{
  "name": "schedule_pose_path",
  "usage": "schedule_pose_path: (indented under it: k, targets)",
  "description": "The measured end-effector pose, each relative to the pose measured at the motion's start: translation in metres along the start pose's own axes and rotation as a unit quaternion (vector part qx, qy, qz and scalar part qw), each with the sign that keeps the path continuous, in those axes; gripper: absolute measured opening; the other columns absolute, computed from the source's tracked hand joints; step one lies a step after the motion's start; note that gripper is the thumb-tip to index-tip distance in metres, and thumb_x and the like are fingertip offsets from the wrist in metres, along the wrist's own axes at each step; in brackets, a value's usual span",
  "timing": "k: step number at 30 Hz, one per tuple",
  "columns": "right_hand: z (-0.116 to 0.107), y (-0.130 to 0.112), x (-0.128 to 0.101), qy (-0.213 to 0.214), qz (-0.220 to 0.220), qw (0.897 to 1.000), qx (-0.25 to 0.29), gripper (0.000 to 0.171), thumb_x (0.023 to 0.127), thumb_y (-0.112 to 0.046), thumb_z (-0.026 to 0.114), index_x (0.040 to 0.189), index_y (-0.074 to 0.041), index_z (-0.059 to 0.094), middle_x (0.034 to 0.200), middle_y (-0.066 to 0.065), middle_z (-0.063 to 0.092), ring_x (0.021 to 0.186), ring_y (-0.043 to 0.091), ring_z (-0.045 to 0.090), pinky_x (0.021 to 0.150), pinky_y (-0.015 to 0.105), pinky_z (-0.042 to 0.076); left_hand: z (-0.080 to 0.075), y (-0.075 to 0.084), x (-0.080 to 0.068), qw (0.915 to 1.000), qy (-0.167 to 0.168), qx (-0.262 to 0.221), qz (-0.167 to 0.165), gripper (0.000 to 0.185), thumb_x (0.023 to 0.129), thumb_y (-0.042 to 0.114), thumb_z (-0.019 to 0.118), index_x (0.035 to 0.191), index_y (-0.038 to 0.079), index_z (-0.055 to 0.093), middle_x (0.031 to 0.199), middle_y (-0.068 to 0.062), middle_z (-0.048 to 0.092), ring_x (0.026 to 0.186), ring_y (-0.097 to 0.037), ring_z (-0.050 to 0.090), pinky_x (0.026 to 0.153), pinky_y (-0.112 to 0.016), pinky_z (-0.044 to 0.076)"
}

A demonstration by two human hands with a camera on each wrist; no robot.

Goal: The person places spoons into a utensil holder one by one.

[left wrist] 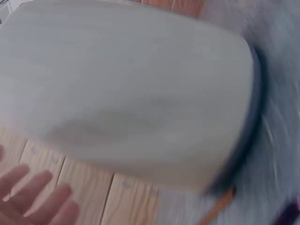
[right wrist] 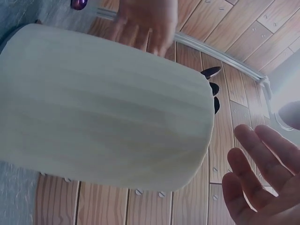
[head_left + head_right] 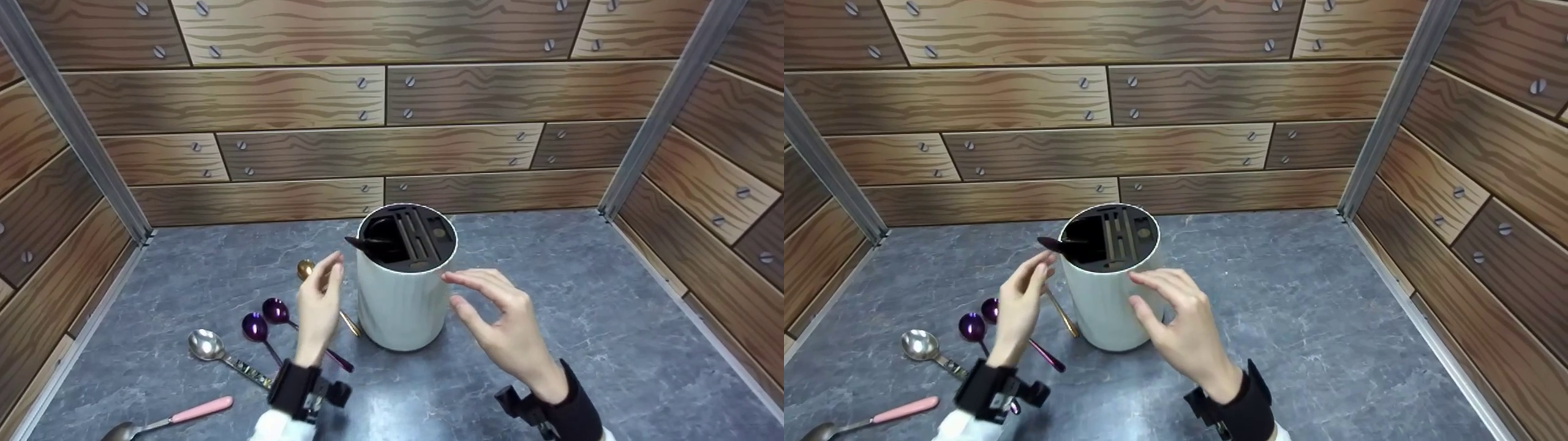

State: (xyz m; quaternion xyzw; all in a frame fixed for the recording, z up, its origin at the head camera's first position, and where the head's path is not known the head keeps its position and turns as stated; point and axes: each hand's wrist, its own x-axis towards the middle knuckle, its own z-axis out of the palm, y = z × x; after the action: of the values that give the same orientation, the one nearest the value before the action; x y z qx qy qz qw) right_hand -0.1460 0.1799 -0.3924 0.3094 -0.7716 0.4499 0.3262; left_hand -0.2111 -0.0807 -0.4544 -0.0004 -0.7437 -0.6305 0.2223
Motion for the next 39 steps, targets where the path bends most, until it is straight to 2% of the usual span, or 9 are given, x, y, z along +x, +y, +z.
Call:
schedule_pose_path:
  k: [3,7,12,15,25,28,33,35,39]
  targets:
    - [-0.003,0.000,-0.001,-0.003,-0.002,1.000,-0.011,0.040,0.085,0.007,0.078,0.121,-0.011,0.078,0.114,0.005,0.080,0.113,0.009,0.069,0.105,0.013,0.050,-0.015,-0.005,-0.003,0.9942,-0.035,0.098,-0.027,0.034,0.106,0.020,0.060,0.136,0.006,0.068,0.134,-0.017,0.074,0.120,-0.034,0.073,0.105,-0.050,0.058]
    - [-0.006,0.000,-0.002,-0.005,-0.003,1.000,-0.019,0.041,0.084,0.007,0.079,0.121,-0.011,0.078,0.115,0.004,0.080,0.113,0.010,0.069,0.105,0.013,0.049,-0.027,-0.011,-0.004,0.9720,-0.073,0.221,-0.034,0.034,0.103,0.026,0.063,0.132,0.012,0.072,0.130,-0.015,0.076,0.117,-0.035,0.073,0.098,-0.054,0.058]
    - [-0.008,0.000,-0.005,-0.013,-0.003,0.999,-0.039,0.041,0.085,0.004,0.080,0.122,-0.012,0.078,0.117,0.003,0.080,0.114,0.013,0.070,0.107,0.013,0.049,-0.031,-0.018,-0.002,0.9489,-0.058,0.310,-0.015,0.032,0.099,0.024,0.067,0.125,0.008,0.075,0.125,-0.017,0.077,0.113,-0.039,0.074,0.094,-0.057,0.058]
    - [-0.009,-0.001,-0.006,-0.018,0.000,0.999,-0.049,0.040,0.086,0.002,0.080,0.122,-0.014,0.078,0.117,0.002,0.080,0.113,0.014,0.070,0.106,0.013,0.049,-0.029,-0.023,0.004,0.9304,-0.062,0.361,-0.002,0.031,0.097,0.023,0.068,0.121,0.004,0.075,0.120,-0.020,0.078,0.106,-0.044,0.075,0.088,-0.058,0.059]
    - [-0.003,-0.005,-0.009,-0.033,-0.012,0.998,-0.042,0.038,0.085,0.000,0.080,0.121,-0.013,0.078,0.116,0.000,0.080,0.110,0.017,0.072,0.104,0.017,0.052,-0.017,-0.043,0.030,0.8813,-0.048,0.470,0.010,0.022,0.089,0.015,0.073,0.088,-0.007,0.072,0.092,-0.030,0.077,0.082,-0.049,0.075,0.070,-0.060,0.060]
    - [0.003,-0.006,-0.011,-0.039,-0.024,0.998,-0.032,0.037,0.085,0.001,0.080,0.120,-0.013,0.078,0.114,0.001,0.080,0.107,0.018,0.073,0.102,0.019,0.054,-0.009,-0.047,0.037,0.8672,-0.044,0.496,0.014,0.023,0.088,0.014,0.073,0.088,-0.008,0.071,0.091,-0.030,0.077,0.082,-0.048,0.076,0.070,-0.059,0.061]
    - [0.014,-0.011,-0.016,-0.067,-0.038,0.997,-0.024,0.035,0.086,-0.002,0.080,0.120,-0.012,0.077,0.114,0.001,0.080,0.106,0.017,0.073,0.099,0.025,0.058,0.004,-0.049,0.046,0.8454,-0.065,0.530,-0.013,0.023,0.090,0.015,0.071,0.094,-0.007,0.075,0.098,-0.026,0.079,0.088,-0.043,0.078,0.075,-0.054,0.064]
    - [0.019,-0.013,-0.019,-0.079,-0.041,0.996,-0.022,0.035,0.087,-0.003,0.080,0.120,-0.012,0.077,0.115,0.001,0.080,0.106,0.017,0.073,0.098,0.027,0.059,0.006,-0.051,0.048,0.8406,-0.070,0.537,-0.025,0.023,0.090,0.015,0.071,0.096,-0.007,0.076,0.101,-0.025,0.079,0.090,-0.043,0.078,0.077,-0.053,0.064]
    - [0.025,-0.015,-0.023,-0.096,-0.046,0.994,-0.018,0.034,0.088,-0.004,0.079,0.121,-0.013,0.077,0.113,0.000,0.080,0.105,0.016,0.073,0.096,0.030,0.059,0.007,-0.057,0.049,0.8424,-0.064,0.534,-0.028,0.025,0.090,0.017,0.074,0.097,-0.008,0.075,0.101,-0.026,0.079,0.091,-0.043,0.078,0.077,-0.053,0.064]
